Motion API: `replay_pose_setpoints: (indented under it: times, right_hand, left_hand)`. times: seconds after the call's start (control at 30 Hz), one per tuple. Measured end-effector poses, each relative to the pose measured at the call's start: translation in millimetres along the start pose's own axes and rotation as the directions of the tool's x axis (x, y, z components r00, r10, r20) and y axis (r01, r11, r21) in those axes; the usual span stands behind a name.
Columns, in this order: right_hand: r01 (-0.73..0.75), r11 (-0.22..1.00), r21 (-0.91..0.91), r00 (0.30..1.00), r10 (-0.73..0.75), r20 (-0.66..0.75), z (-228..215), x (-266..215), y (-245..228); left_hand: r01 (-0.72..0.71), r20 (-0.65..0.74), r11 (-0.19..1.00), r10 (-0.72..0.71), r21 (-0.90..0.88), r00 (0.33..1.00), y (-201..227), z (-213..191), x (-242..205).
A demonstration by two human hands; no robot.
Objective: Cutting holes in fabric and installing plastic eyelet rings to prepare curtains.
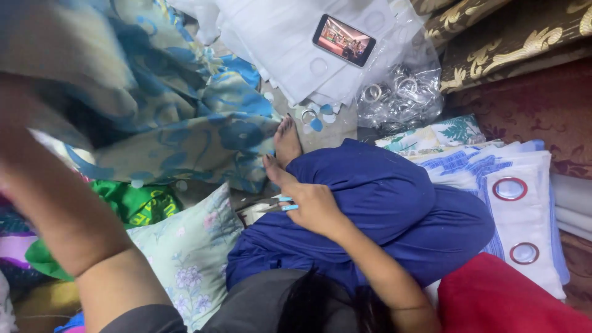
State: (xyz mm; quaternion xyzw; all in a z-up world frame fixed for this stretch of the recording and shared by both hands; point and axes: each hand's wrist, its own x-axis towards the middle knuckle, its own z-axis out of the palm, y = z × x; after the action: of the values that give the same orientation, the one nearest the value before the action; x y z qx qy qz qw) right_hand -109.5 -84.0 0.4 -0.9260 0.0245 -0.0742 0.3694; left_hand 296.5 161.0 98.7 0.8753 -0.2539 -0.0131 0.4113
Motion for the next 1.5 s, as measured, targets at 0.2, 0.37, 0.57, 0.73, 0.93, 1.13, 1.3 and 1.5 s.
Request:
replay_pose_setpoints:
  times: [0.2, 0.37, 0.57, 0.73, 0.93, 1.13, 1.3, 1.5]
  right_hand:
    - [-0.252, 0.774, 0.58, 0.961, 0.128, 0.246, -92.0, 35.8, 38.2]
    - [-0.563, 0.666, 0.489, 0.826, 0.469, 0.312, -99.6, 108.8, 105.8]
    - [-0.715, 0.297, 0.633, 0.611, 0.706, 0.359, -16.3, 126.2, 243.3]
    - [-0.845, 0.398, 0.357, 0.477, 0.863, 0.168, -65.0, 100.9, 290.9]
    - [-0.94, 0.339, 0.044, 0.33, 0.934, -0.137, -78.2, 32.4, 393.1]
    - [-0.782, 0.563, -0.266, 0.563, 0.822, 0.083, -123.8, 65.8, 229.9]
    - [-0.632, 0.752, -0.191, 0.76, 0.649, 0.04, -135.7, 86.9, 132.9]
    - [-0.304, 0.808, 0.505, 0.95, 0.295, 0.1, -99.3, 54.7, 57.6]
  left_hand:
    - [0.38, 0.459, 0.859, -0.506, 0.343, 0.73, 75.2, 167.6, -105.0]
    - [0.798, 0.586, 0.453, -0.544, -0.397, 0.6, -5.6, 316.8, -193.0]
    - [0.776, 0.624, 0.159, -0.507, -0.611, 0.595, 69.9, 335.5, -201.3]
    - [0.729, 0.633, 0.203, -0.383, -0.653, 0.673, 64.4, 316.0, -178.6]
    - [0.629, 0.527, 0.233, -0.38, -0.742, 0.761, 116.2, 283.7, -162.1]
    - [0.495, 0.333, 0.076, -0.65, -0.866, 0.683, 125.9, 291.7, -170.1]
    - [0.395, 0.076, 0.631, -0.47, -0.668, 0.879, 152.8, 255.4, -166.8]
    - [-0.056, -0.067, 0.858, 0.025, -0.511, 0.997, 176.9, 209.5, -152.9]
